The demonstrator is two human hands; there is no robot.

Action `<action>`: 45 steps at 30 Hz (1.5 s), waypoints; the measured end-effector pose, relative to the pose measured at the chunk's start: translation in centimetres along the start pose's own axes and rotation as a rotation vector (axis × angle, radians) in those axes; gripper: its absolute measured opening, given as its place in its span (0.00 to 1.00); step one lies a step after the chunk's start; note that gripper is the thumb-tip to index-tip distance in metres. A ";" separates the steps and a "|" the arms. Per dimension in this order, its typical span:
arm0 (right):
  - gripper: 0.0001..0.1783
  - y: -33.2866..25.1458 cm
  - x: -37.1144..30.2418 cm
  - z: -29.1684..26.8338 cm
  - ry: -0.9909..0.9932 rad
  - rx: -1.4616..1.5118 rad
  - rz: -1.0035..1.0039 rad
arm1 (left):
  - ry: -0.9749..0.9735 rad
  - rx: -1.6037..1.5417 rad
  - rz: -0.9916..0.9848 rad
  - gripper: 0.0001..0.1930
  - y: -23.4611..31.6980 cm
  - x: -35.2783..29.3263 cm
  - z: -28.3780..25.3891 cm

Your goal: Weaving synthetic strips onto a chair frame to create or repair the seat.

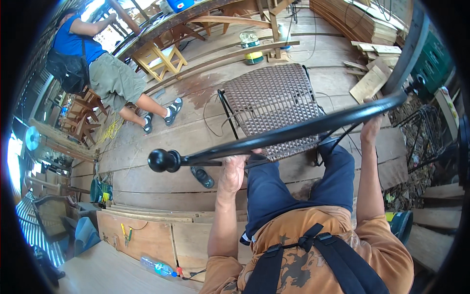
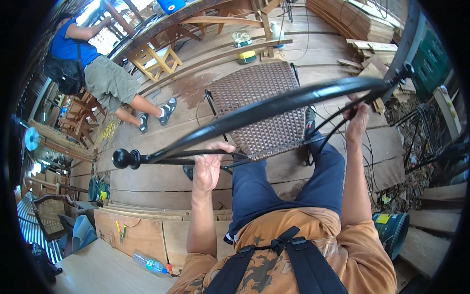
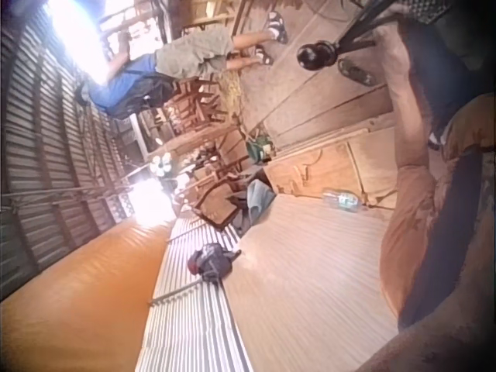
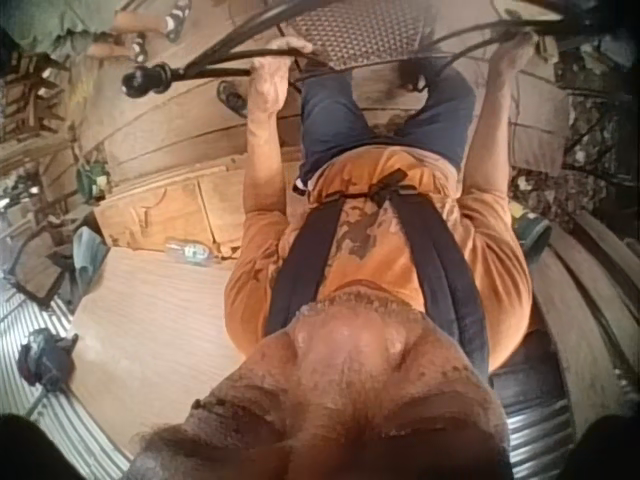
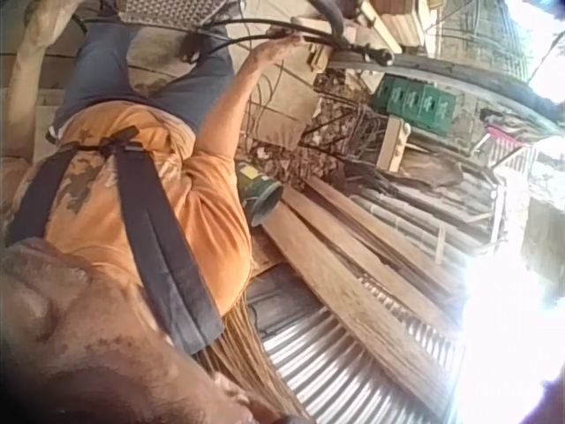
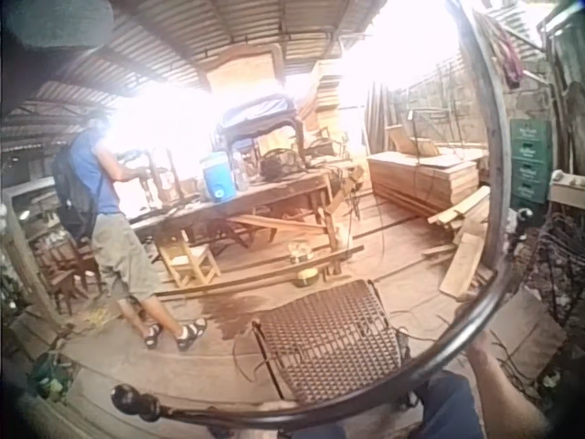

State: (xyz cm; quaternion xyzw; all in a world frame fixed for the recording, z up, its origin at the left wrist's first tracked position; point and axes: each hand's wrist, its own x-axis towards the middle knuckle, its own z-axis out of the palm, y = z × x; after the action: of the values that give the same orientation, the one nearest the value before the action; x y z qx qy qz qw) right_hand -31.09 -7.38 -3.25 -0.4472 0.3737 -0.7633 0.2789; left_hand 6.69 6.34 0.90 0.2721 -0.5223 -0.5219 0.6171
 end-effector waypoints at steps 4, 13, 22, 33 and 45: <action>0.45 -0.4 0.2 0.8 -0.007 -0.055 -0.045 | -0.297 0.236 -0.279 0.33 2.6 -0.7 -2.5; 0.46 -1.2 0.7 0.6 0.082 -0.069 0.008 | -0.271 0.734 -0.369 0.12 0.8 -3.1 -15.8; 0.47 -1.6 -0.2 2.6 0.151 -0.090 0.041 | 0.229 1.510 -0.188 0.24 -11.2 10.2 -17.3; 0.44 -2.1 -0.4 2.7 0.156 -0.111 0.062 | 0.915 2.010 -1.022 0.18 22.4 -19.5 -52.3; 0.42 -0.5 -0.7 2.3 0.103 -0.070 0.007 | 0.084 1.388 -0.237 0.24 -8.8 7.1 -19.6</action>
State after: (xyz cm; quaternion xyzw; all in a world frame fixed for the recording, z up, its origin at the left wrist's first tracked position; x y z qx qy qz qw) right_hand -28.77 -7.32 -2.48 -0.4155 0.4155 -0.7709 0.2460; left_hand 21.11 -7.01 -10.29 0.6778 -0.6771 -0.1210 0.2598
